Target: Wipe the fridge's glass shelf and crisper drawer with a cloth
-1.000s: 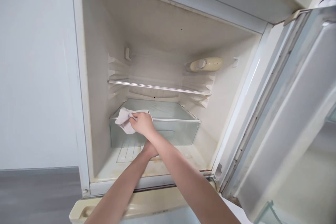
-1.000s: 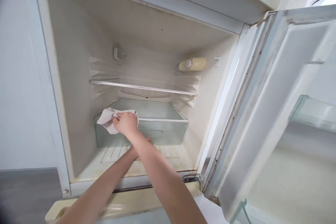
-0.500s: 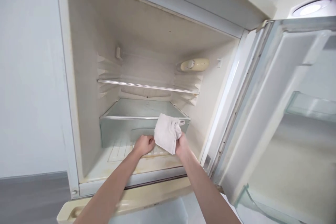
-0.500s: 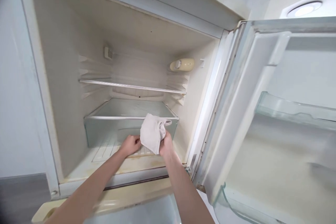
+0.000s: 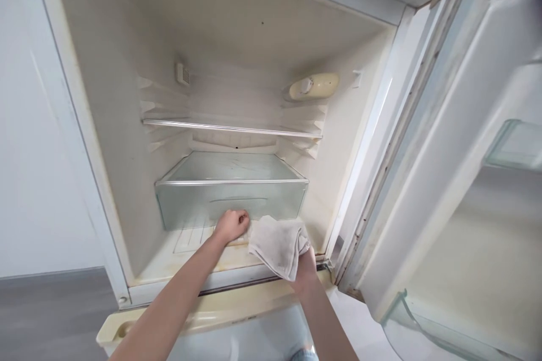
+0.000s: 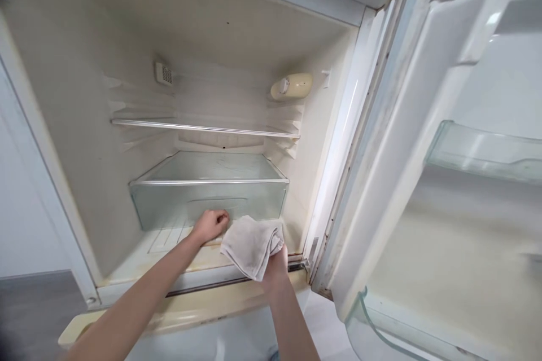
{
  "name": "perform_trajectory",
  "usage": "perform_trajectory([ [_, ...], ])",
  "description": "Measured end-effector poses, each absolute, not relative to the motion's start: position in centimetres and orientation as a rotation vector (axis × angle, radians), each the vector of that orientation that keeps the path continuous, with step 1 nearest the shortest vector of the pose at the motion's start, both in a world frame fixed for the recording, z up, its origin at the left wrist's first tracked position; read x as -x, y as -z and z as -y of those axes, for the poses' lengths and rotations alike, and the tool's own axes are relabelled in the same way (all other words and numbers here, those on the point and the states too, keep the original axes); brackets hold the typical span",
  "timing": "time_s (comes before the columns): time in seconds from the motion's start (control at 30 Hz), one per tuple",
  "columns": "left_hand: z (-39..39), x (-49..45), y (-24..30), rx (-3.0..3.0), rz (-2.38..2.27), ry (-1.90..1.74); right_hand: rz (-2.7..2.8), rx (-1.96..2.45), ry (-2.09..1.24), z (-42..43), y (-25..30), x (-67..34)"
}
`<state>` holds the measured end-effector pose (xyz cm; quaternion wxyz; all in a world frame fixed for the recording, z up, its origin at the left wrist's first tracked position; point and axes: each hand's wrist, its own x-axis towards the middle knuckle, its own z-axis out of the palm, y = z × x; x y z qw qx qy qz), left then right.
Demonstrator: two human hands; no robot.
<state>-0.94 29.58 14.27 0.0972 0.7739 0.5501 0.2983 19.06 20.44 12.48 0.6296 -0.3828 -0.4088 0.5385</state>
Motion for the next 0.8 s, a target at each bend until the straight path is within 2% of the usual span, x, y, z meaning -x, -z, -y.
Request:
perform_trajectory([
  [0.1,-29.6,0.9,-14.2,-2.272,-1.627,-0.891,0.723,0.790,-1.414,-20.6,-13.3,-20.0],
  [0.23,-29.6,1.0,-14.2,-2.245,-1.609,-0.913,0.701,0.942,-1.501,-22.5,-13.7,-21.2],
  [0.3,-29.4,1.0,-14.1,-2.232,-1.593,-0.936,0.815,1.108,-1.306,-23.8,-13.6,-21.6],
  [0.43,-28.5,1.3,-14.3,-2.191,-1.564,-1.021,1.306,1.477,-0.570,-26.0,-12.9,-22.5],
  [0.5,-27.7,1.4,-14.5,-2.149,-1.551,-1.093,1.406,1.543,-0.444,-26.4,-12.6,-22.9],
  [0.67,-26.5,1.4,-14.4,-1.913,-1.507,-1.310,1.328,1.290,-0.703,-25.3,-12.4,-23.6],
  [0.8,-26.7,1.7,-14.0,-1.517,-1.413,-1.330,1.270,1.153,-0.928,-24.5,-12.9,-24.0],
])
